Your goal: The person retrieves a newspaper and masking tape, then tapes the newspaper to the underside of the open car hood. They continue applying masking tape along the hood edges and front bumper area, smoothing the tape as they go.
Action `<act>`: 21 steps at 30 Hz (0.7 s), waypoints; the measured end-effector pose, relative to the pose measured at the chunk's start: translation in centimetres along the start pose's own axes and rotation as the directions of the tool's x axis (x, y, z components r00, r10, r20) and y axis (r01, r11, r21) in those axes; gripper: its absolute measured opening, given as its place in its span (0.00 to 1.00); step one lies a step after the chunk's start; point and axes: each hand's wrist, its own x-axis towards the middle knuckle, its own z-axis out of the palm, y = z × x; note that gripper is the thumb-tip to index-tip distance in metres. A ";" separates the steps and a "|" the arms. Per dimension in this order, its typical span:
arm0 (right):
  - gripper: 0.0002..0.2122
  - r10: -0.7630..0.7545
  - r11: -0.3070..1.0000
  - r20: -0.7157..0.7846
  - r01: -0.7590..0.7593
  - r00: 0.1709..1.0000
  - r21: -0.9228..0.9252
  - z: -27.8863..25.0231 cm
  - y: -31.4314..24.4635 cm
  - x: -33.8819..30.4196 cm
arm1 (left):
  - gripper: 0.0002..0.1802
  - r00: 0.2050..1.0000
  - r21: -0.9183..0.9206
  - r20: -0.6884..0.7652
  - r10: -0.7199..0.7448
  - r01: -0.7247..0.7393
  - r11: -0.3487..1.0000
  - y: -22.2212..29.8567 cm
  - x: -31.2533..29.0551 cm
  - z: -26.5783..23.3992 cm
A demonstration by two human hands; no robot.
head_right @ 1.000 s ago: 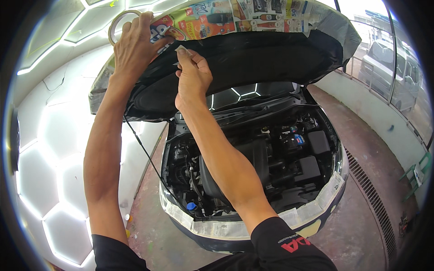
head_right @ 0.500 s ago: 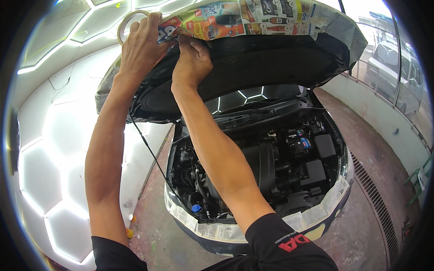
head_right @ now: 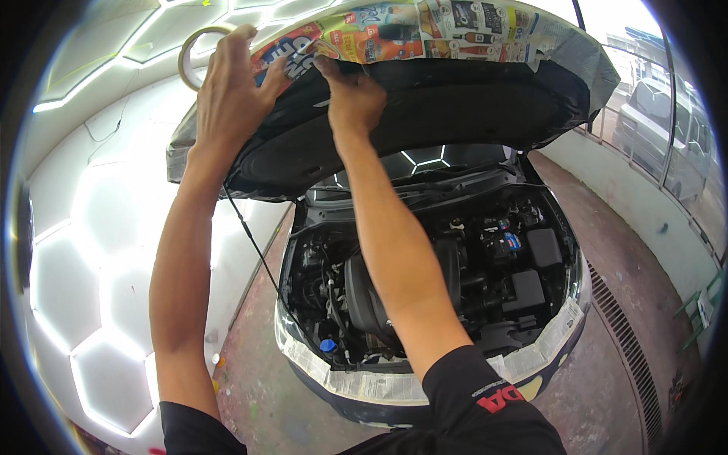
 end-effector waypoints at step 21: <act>0.07 -0.218 0.954 0.120 0.186 0.968 0.234 -19.0 -9.0 -0.7 | 0.07 0.910 -0.411 0.389 0.142 0.034 0.911 15.1 -1.9 -0.3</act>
